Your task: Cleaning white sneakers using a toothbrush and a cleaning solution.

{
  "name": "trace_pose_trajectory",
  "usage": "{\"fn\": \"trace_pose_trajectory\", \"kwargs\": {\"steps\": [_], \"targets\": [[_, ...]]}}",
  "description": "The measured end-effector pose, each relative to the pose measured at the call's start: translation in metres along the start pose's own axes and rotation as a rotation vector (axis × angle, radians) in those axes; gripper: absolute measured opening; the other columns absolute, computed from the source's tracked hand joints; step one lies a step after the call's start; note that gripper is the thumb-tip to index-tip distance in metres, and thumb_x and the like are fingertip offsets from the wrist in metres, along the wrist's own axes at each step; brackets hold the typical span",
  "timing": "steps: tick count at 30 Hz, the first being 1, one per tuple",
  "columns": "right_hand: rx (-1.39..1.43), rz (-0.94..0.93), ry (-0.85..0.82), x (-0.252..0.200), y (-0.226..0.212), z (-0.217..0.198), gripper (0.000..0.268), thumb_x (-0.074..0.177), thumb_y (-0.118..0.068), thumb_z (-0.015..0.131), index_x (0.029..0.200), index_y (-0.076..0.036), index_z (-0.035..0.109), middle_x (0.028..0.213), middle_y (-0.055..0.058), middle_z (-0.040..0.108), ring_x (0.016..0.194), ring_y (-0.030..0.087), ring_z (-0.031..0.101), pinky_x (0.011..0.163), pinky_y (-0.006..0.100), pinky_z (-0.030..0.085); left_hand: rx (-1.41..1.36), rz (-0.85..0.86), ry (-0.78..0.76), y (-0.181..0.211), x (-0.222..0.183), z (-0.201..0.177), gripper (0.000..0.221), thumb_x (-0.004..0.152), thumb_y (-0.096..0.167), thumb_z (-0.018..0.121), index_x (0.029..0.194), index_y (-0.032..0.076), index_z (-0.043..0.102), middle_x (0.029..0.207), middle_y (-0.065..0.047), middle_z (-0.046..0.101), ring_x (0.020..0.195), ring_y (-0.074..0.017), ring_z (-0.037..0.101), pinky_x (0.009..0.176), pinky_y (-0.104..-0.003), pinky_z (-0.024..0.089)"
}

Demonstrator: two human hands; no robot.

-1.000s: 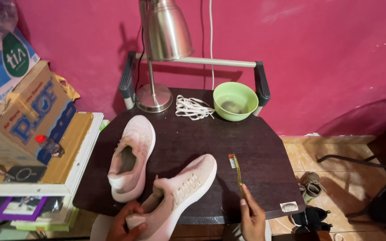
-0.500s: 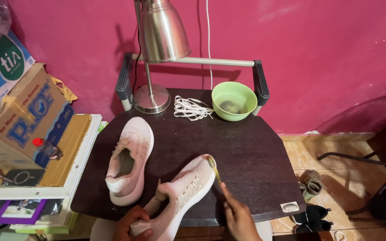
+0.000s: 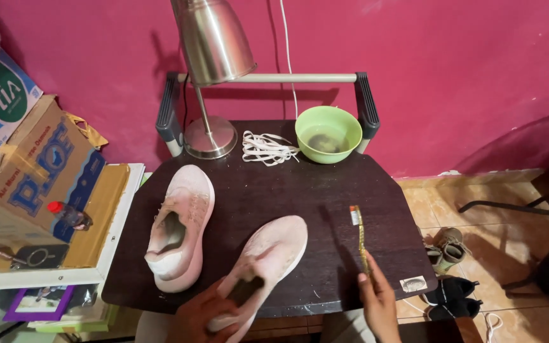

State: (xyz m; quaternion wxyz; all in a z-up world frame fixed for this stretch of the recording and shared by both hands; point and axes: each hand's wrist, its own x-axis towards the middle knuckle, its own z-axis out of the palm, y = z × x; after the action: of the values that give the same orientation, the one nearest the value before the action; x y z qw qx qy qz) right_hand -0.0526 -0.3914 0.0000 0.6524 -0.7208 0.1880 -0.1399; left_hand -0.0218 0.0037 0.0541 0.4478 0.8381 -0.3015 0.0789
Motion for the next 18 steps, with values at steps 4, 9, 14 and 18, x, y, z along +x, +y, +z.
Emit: {"fn": "trace_pose_trajectory", "kwargs": {"steps": [4, 9, 14, 18], "targets": [[0.224, 0.116, 0.039, 0.0, 0.002, -0.01, 0.058, 0.097, -0.02, 0.058, 0.154, -0.012, 0.053, 0.073, 0.001, 0.039, 0.06, 0.012, 0.034, 0.053, 0.026, 0.029, 0.007, 0.298, 0.015, 0.043, 0.056, 0.002, 0.018, 0.084, 0.022, 0.083, 0.101, 0.018, 0.076, 0.084, -0.002, 0.057, 0.105, -0.0241, 0.072, 0.078, -0.029, 0.056], [0.342, 0.19, 0.09, -0.002, 0.013, -0.023, 0.061, 0.097, -0.018, 0.055, 0.157, -0.01, 0.046, 0.069, -0.001, 0.034, 0.055, 0.01, 0.031, 0.047, 0.025, 0.024, 0.279, 0.061, -0.437, 0.027, 0.118, -0.002, 0.035, 0.073, -0.009, 0.075, 0.091, 0.021, 0.081, 0.112, -0.001, 0.063, 0.146, -0.0378, 0.038, 0.116, -0.077, 0.016], [0.408, 0.246, 0.104, -0.003, 0.029, -0.032, 0.059, 0.097, -0.017, 0.055, 0.155, -0.012, 0.049, 0.068, 0.0, 0.035, 0.053, 0.009, 0.03, 0.045, 0.024, 0.021, 0.616, -0.09, -0.317, -0.016, 0.16, 0.0, 0.055, 0.068, -0.016, 0.052, 0.098, 0.023, 0.075, 0.147, 0.0, 0.051, 0.154, -0.0443, 0.024, 0.119, -0.062, 0.024], [0.465, 0.279, 0.097, -0.008, 0.021, -0.029, 0.06, 0.097, -0.013, 0.053, 0.156, -0.011, 0.046, 0.066, -0.002, 0.027, 0.053, 0.008, 0.026, 0.044, 0.023, 0.017, 0.496, 0.165, 0.052, 0.047, 0.2, 0.028, 0.046, 0.067, 0.0, 0.056, 0.108, 0.01, 0.074, 0.126, -0.015, 0.065, 0.106, -0.0383, 0.066, 0.084, -0.052, 0.056]]}}
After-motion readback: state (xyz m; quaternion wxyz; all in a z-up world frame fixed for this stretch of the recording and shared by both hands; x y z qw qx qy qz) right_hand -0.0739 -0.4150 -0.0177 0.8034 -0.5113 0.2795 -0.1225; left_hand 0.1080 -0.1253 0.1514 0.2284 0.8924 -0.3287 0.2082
